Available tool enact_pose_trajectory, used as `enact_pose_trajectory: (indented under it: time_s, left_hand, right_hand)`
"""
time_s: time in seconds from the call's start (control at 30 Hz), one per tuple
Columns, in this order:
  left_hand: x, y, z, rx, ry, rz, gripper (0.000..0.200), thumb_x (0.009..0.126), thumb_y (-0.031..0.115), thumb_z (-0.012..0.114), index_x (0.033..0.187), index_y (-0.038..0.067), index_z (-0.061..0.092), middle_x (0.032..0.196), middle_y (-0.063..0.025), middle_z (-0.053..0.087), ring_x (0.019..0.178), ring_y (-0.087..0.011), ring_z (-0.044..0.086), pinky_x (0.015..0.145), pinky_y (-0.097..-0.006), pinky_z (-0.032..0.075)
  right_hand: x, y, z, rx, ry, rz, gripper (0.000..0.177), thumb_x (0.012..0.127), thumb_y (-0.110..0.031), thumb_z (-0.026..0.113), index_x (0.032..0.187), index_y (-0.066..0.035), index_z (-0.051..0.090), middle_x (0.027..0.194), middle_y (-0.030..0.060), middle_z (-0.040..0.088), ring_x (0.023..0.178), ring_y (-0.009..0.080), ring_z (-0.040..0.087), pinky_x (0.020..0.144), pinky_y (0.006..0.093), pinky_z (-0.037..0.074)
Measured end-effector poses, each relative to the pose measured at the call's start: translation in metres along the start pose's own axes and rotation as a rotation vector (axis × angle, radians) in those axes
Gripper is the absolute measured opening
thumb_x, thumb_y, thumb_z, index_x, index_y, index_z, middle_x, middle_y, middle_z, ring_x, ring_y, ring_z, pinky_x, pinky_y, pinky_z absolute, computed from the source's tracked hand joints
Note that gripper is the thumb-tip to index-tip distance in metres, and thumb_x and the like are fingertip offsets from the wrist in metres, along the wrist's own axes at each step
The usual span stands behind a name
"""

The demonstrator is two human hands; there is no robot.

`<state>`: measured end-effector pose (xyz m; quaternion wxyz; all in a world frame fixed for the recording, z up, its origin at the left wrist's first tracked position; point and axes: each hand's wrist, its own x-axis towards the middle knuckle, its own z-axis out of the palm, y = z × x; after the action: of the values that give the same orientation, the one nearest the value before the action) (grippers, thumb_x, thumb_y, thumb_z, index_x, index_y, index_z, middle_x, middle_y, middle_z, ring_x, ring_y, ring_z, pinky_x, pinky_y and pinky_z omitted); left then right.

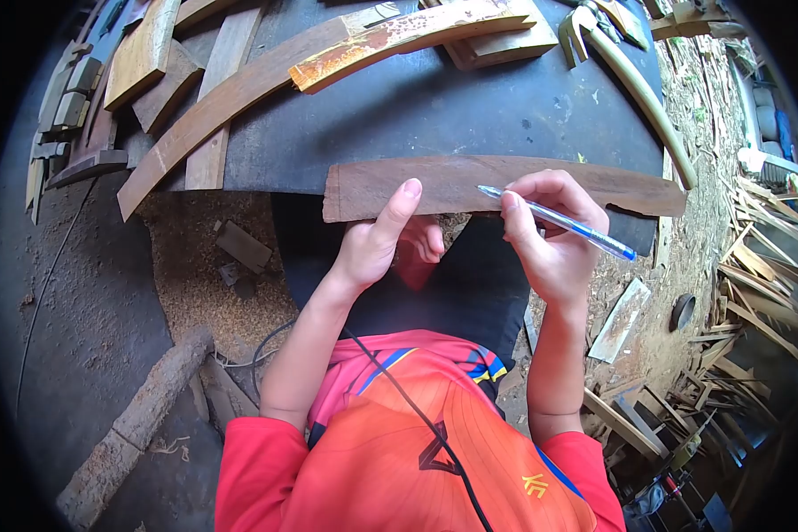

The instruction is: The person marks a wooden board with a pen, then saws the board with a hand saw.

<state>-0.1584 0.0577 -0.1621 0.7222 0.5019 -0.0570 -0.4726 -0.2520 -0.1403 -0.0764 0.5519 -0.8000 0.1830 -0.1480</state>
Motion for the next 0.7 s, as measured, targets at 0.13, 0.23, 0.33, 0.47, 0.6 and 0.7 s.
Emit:
enact_pose_trajectory:
  time_s: [0.13, 0.23, 0.33, 0.47, 0.6, 0.7]
  left_hand:
    - [0.003, 0.001, -0.004, -0.047, -0.044, 0.001, 0.055, 0.117, 0.044, 0.046, 0.129, -0.004, 0.070, 0.085, -0.0106, 0.074, 0.077, -0.0185, 0.072, 0.072, -0.0349, 0.062]
    - [0.004, 0.007, -0.004, -0.080, -0.009, 0.005, 0.049, 0.115, 0.041, 0.052, 0.119, -0.003, 0.074, 0.082, -0.0090, 0.075, 0.074, -0.0178, 0.073, 0.072, -0.0332, 0.063]
    - [0.006, 0.007, -0.007, -0.101, -0.028, 0.027, 0.045, 0.114, 0.038, 0.056, 0.114, -0.002, 0.076, 0.081, -0.0080, 0.075, 0.071, -0.0173, 0.074, 0.071, -0.0317, 0.063]
    - [0.006, 0.007, -0.006, -0.118, -0.047, 0.033, 0.042, 0.113, 0.036, 0.058, 0.115, -0.001, 0.077, 0.080, -0.0069, 0.075, 0.071, -0.0162, 0.073, 0.071, -0.0309, 0.062]
    - [0.007, 0.007, -0.006, -0.079, -0.040, 0.062, 0.041, 0.113, 0.035, 0.058, 0.117, 0.000, 0.078, 0.080, -0.0054, 0.075, 0.072, -0.0141, 0.073, 0.070, -0.0300, 0.061]
    - [0.009, 0.005, -0.004, -0.063, -0.041, 0.100, 0.040, 0.113, 0.034, 0.057, 0.118, 0.000, 0.077, 0.080, -0.0046, 0.075, 0.073, -0.0129, 0.073, 0.070, -0.0292, 0.061]
  right_hand:
    - [0.000, 0.003, 0.001, -0.021, 0.032, -0.012, 0.006, 0.099, 0.001, 0.075, 0.101, 0.004, 0.071, 0.085, 0.0085, 0.077, 0.074, 0.0119, 0.075, 0.065, 0.0246, 0.063]
    - [0.000, 0.006, 0.001, 0.022, 0.059, 0.030, 0.006, 0.096, 0.000, 0.077, 0.098, 0.003, 0.072, 0.084, 0.0078, 0.077, 0.075, 0.0110, 0.075, 0.066, 0.0250, 0.062]
    - [0.001, 0.004, 0.007, 0.025, 0.121, 0.032, 0.009, 0.089, -0.002, 0.082, 0.092, 0.001, 0.074, 0.079, 0.0044, 0.078, 0.071, 0.0082, 0.074, 0.066, 0.0245, 0.057]
    - [0.005, 0.004, 0.015, -0.042, 0.130, -0.073, 0.010, 0.086, -0.003, 0.083, 0.090, -0.001, 0.074, 0.076, 0.0042, 0.077, 0.068, 0.0087, 0.074, 0.063, 0.0245, 0.057]
    - [0.010, 0.012, 0.021, -0.044, 0.163, -0.083, 0.012, 0.085, -0.004, 0.085, 0.088, -0.003, 0.074, 0.074, 0.0038, 0.076, 0.065, 0.0083, 0.074, 0.061, 0.0241, 0.056]
    - [0.011, 0.013, 0.023, -0.040, 0.178, -0.085, 0.012, 0.085, -0.004, 0.085, 0.087, -0.003, 0.073, 0.073, 0.0038, 0.075, 0.063, 0.0083, 0.073, 0.060, 0.0243, 0.055]
